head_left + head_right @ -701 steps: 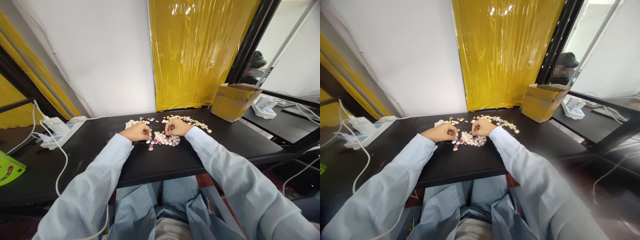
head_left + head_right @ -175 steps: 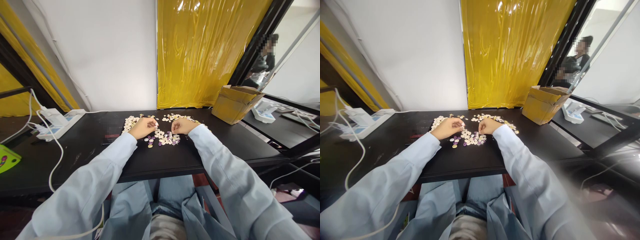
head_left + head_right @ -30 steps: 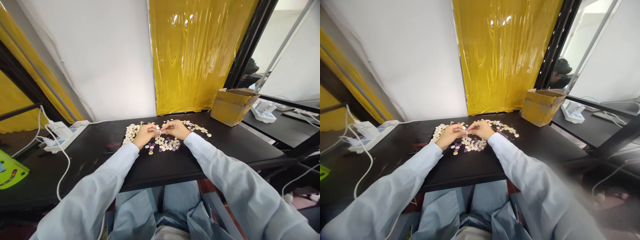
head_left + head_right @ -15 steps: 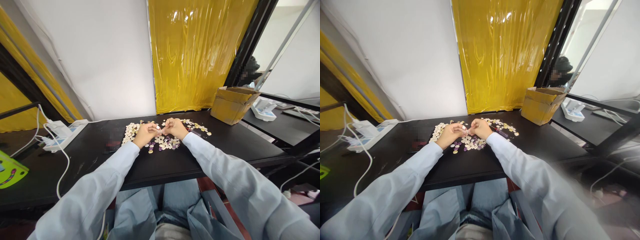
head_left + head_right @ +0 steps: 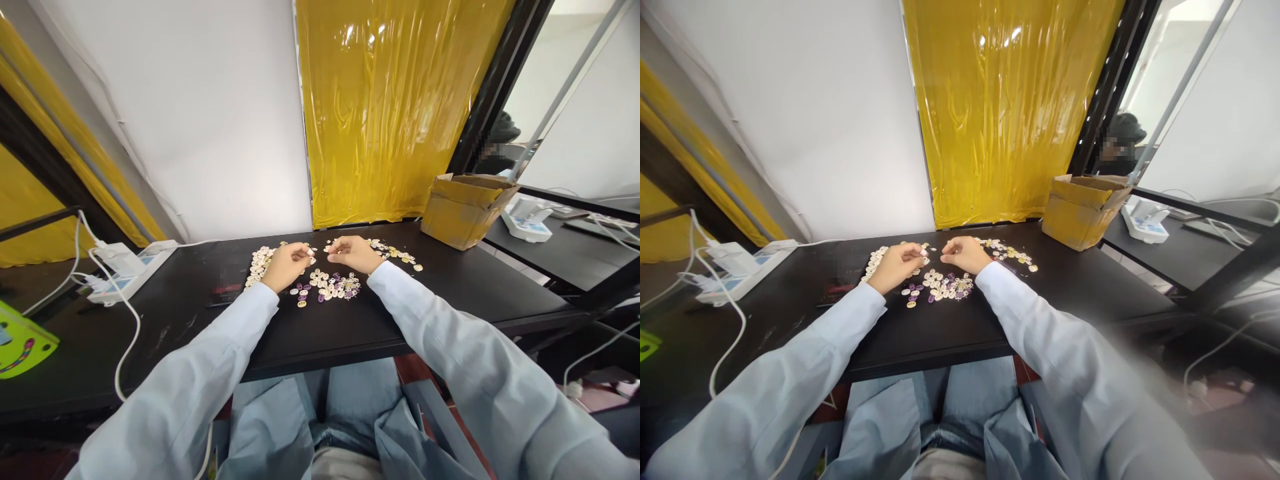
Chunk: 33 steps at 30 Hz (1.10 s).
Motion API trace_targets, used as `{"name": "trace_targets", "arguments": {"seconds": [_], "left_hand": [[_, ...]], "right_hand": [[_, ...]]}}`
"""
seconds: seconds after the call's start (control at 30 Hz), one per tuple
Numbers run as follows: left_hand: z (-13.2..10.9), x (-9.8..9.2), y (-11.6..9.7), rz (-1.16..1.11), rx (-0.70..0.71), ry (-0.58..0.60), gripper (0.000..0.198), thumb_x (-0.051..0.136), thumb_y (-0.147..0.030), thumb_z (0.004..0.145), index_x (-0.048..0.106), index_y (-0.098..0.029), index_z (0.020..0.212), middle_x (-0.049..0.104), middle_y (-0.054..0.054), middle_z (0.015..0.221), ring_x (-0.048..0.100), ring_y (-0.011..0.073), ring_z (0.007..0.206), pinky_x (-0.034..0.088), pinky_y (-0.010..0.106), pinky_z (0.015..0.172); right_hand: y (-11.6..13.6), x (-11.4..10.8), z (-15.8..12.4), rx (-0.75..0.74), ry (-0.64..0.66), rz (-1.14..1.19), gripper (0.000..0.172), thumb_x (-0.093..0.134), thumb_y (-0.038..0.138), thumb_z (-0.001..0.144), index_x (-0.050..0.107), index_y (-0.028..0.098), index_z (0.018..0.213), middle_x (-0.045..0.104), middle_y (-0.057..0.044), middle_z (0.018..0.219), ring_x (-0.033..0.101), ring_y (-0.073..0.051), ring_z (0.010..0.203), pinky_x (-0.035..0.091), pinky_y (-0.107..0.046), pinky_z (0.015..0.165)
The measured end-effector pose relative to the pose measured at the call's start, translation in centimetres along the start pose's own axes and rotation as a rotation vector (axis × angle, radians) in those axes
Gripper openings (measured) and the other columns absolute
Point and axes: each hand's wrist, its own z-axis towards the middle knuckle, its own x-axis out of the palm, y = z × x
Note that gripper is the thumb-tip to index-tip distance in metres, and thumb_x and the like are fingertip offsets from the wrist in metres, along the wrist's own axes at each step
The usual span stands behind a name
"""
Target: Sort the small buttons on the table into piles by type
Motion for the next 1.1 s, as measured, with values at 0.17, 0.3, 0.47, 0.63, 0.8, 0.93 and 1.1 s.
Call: {"name": "trace_targets", "arguments": {"seconds": [0.17, 0.3, 0.47, 0.63, 0.8, 0.93, 1.1], "left_hand": [[0.1, -1.4, 0.9, 0.381, 0.049, 0.078, 0.014, 0.056, -0.019, 0.067, 0.069, -0.017, 0.072, 0.066, 0.001, 0.066, 0.059, 0.0144, 0.06, 0.046, 0.026, 0.061], [0.0, -1.6, 0.5, 0.524, 0.149, 0.086, 0.018, 0.058, -0.021, 0.067, 0.072, -0.018, 0.078, 0.067, 0.003, 0.073, 0.058, 0.0156, 0.065, 0.044, 0.026, 0.065], [-0.3, -3.1, -1.2, 0.423, 0.124, 0.363, 0.013, 0.066, -0.026, 0.064, 0.072, -0.019, 0.074, 0.063, 0.001, 0.063, 0.056, 0.0149, 0.059, 0.041, 0.024, 0.057], [-0.5, -4.4, -1.4, 0.297, 0.061, 0.519, 0.015, 0.075, -0.028, 0.057, 0.072, -0.02, 0.069, 0.066, 0.001, 0.062, 0.055, 0.0131, 0.054, 0.039, 0.021, 0.051], [-0.7, -3.7, -1.4, 0.37, 0.056, 0.539, 0.012, 0.072, -0.028, 0.062, 0.07, -0.02, 0.07, 0.066, 0.0, 0.061, 0.057, 0.0139, 0.054, 0.039, 0.022, 0.052], [-0.8, -3.0, -1.2, 0.338, 0.02, 0.546, 0.012, 0.073, -0.026, 0.061, 0.066, -0.02, 0.069, 0.064, -0.001, 0.057, 0.057, 0.0141, 0.05, 0.04, 0.024, 0.053], [-1.0, -2.6, -1.3, 0.326, 0.033, 0.504, 0.01, 0.069, -0.023, 0.061, 0.061, -0.02, 0.067, 0.057, -0.005, 0.048, 0.053, 0.0123, 0.042, 0.035, 0.022, 0.045]], "right_hand": [[-1.0, -1.4, 0.0, 0.015, 0.215, -0.357, 0.016, 0.074, 0.017, 0.06, 0.074, 0.014, 0.076, 0.07, -0.003, 0.066, 0.062, -0.013, 0.058, 0.049, -0.024, 0.059], [-1.6, -1.3, -0.1, -0.056, 0.282, -0.388, 0.008, 0.071, 0.017, 0.063, 0.074, 0.016, 0.07, 0.07, -0.002, 0.064, 0.061, -0.013, 0.058, 0.047, -0.022, 0.056], [-1.7, -1.2, -0.1, -0.064, 0.264, -0.389, 0.004, 0.071, 0.017, 0.063, 0.073, 0.017, 0.066, 0.069, -0.001, 0.063, 0.061, -0.013, 0.059, 0.047, -0.022, 0.057], [-1.5, -1.4, -0.1, -0.044, 0.272, -0.372, 0.009, 0.074, 0.016, 0.061, 0.073, 0.016, 0.069, 0.069, -0.002, 0.064, 0.063, -0.014, 0.06, 0.048, -0.024, 0.058], [-1.0, -1.3, -0.4, -0.048, 0.302, -0.438, 0.005, 0.07, 0.014, 0.065, 0.072, 0.016, 0.069, 0.07, -0.003, 0.067, 0.062, -0.014, 0.062, 0.046, -0.024, 0.058], [-0.8, -1.1, -0.6, -0.058, 0.315, -0.479, 0.007, 0.067, 0.011, 0.066, 0.068, 0.016, 0.071, 0.068, -0.002, 0.068, 0.059, -0.012, 0.06, 0.044, -0.022, 0.056], [-1.0, -0.9, -0.6, -0.037, 0.313, -0.42, 0.01, 0.066, 0.007, 0.066, 0.063, 0.016, 0.069, 0.064, 0.001, 0.064, 0.056, -0.01, 0.056, 0.043, -0.021, 0.055]]}}
